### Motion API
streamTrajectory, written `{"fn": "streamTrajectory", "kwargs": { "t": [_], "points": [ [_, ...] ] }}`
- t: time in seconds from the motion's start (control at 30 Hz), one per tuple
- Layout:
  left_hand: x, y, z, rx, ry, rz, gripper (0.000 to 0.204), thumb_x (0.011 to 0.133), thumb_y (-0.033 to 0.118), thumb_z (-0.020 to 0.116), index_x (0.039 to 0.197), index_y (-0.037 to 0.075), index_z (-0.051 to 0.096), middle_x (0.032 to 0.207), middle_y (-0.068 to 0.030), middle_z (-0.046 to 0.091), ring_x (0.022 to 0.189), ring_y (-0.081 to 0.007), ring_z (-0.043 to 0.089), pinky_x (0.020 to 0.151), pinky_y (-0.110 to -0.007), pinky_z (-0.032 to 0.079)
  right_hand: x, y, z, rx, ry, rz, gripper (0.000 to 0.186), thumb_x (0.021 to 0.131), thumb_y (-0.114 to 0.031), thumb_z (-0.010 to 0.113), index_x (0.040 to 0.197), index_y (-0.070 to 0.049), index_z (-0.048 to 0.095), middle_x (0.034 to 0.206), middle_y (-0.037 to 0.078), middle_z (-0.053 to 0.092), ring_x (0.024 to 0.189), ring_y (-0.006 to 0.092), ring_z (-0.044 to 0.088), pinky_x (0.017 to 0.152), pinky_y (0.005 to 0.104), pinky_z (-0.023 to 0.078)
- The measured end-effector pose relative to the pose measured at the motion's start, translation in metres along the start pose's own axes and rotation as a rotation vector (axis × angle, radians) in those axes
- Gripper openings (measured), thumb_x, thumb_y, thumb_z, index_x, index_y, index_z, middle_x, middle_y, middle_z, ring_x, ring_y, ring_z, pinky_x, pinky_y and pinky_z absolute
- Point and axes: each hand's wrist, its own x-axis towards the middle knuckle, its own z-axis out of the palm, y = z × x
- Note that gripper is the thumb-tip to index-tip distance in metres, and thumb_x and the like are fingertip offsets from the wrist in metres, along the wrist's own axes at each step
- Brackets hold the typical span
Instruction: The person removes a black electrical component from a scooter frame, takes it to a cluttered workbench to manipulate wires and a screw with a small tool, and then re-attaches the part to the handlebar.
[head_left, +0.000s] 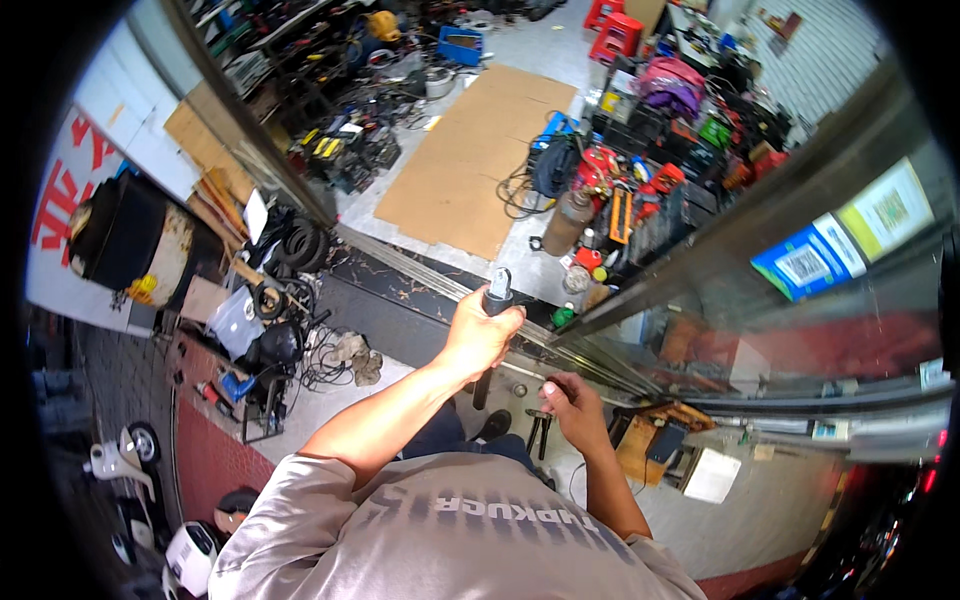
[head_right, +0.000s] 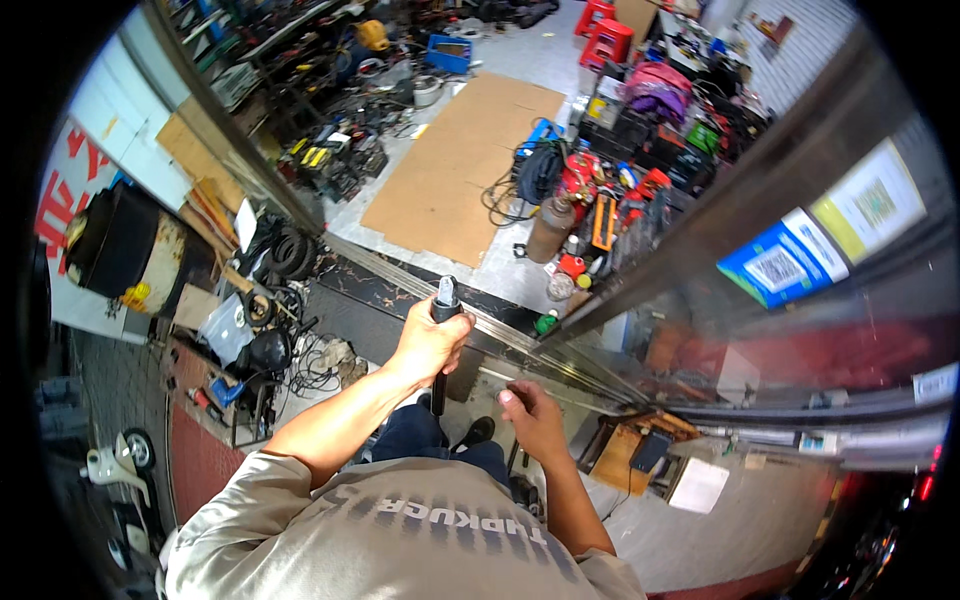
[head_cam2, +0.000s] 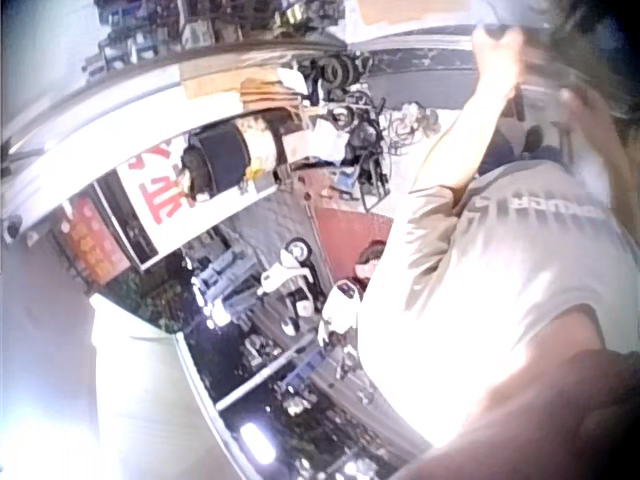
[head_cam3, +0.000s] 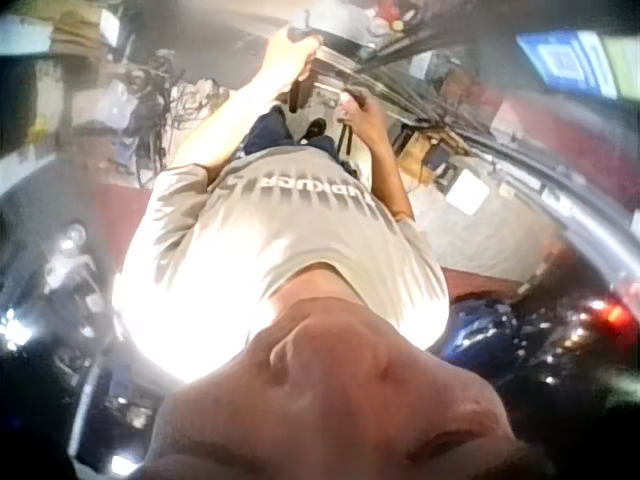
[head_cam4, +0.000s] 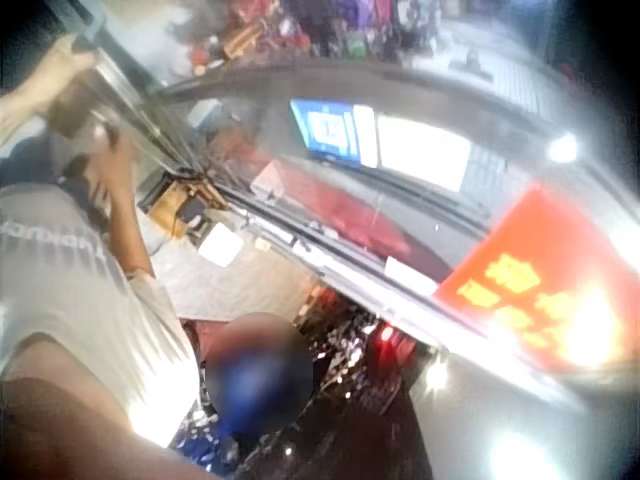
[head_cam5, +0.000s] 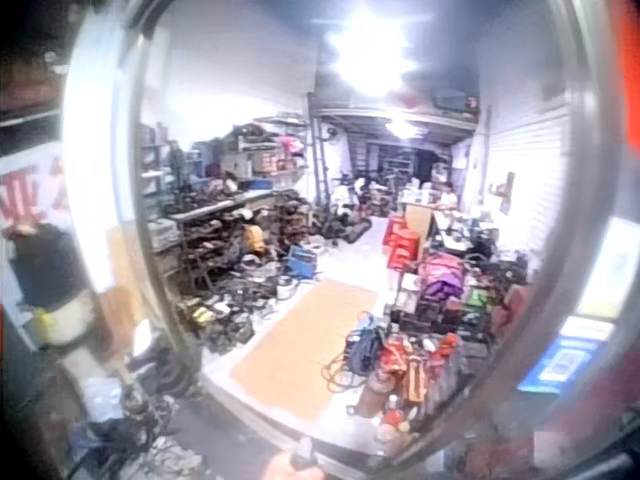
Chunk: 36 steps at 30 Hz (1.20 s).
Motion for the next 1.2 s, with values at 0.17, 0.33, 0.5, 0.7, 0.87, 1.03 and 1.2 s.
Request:
{"fn": "streamTrajectory", "kwargs": {
  "t": [0.17,0.33,0.5,0.7,0.87,1.03,1.2],
  "points": [
    [0.038,0.011,-0.023,-0.049,0.087,0.072,0.012,0.096,0.004,0.069,0.096,0.007,0.058,0.06,0.0028,0.051,0.038,-0.008,0.042,0.034,-0.027,0.032,0.064,-0.017,0.001,-0.106,-0.089,0.041,0.037,0.103,-0.024,0.069,0.122,0.007,0.065,0.101,0.012,0.073,0.084,0.0155,0.07,0.074,0.0298,0.057],
    [0.101,0.023,-0.059,-0.071,0.181,0.049,0.017,0.099,0.011,0.071,0.09,0.005,0.057,0.06,0.0018,0.049,0.041,-0.008,0.04,0.036,-0.028,0.036,0.136,-0.023,0.018,-0.191,-0.163,0.052,0.038,0.103,-0.025,0.069,0.124,0.007,0.065,0.099,0.013,0.074,0.082,0.0163,0.071,0.074,0.0305,0.057],
    [0.2,0.043,-0.106,-0.136,0.265,-0.036,0.017,0.097,0.005,0.067,0.085,0.007,0.055,0.06,0.0004,0.049,0.041,-0.0088,0.04,0.036,-0.028,0.036,0.225,-0.038,0.029,-0.393,-0.132,0.107,0.037,0.102,-0.022,0.07,0.125,0.006,0.065,0.098,0.013,0.075,0.08,0.016,0.071,0.073,0.0315,0.058],
    [0.318,0.108,-0.167,-0.243,0.285,-0.194,0.019,0.094,0.009,0.071,0.086,0.008,0.054,0.061,0.0006,0.049,0.042,-0.0091,0.041,0.037,-0.028,0.035,0.344,-0.083,0.023,-0.625,-0.055,0.247,0.039,0.1,-0.029,0.071,0.121,0.004,0.067,0.1,0.018,0.077,0.089,0.0213,0.074,0.078,0.0356,0.057],
    [0.381,0.201,-0.205,-0.33,0.261,-0.23,0.017,0.096,0.01,0.071,0.088,0.008,0.056,0.063,0.0005,0.05,0.043,-0.0091,0.041,0.038,-0.029,0.033,0.438,-0.145,0.034,-0.662,-0.021,0.165,0.027,0.103,-0.017,0.067,0.12,0.005,0.067,0.094,0.009,0.073,0.077,0.0144,0.068,0.069,0.03,0.056],
    [0.452,0.261,-0.24,-0.203,0.282,-0.103,0.023,0.096,0.009,0.07,0.084,0.01,0.05,0.059,0.0021,0.047,0.04,-0.009,0.041,0.037,-0.029,0.035,0.539,-0.19,0.053,-0.608,-0.071,0.187,0.041,0.099,-0.028,0.071,0.123,0.005,0.068,0.094,0.017,0.078,0.082,0.0196,0.073,0.074,0.0344,0.057],
    [0.549,0.293,-0.286,0.058,0.44,0.085,0.019,0.093,0.008,0.071,0.088,0.01,0.053,0.06,0.0025,0.05,0.04,-0.0067,0.042,0.036,-0.028,0.033,0.662,-0.232,0.09,-0.542,-0.163,0.238,0.039,0.099,-0.028,0.072,0.12,0.005,0.069,0.09,0.015,0.077,0.077,0.0187,0.074,0.071,0.034,0.057]
  ]
}}
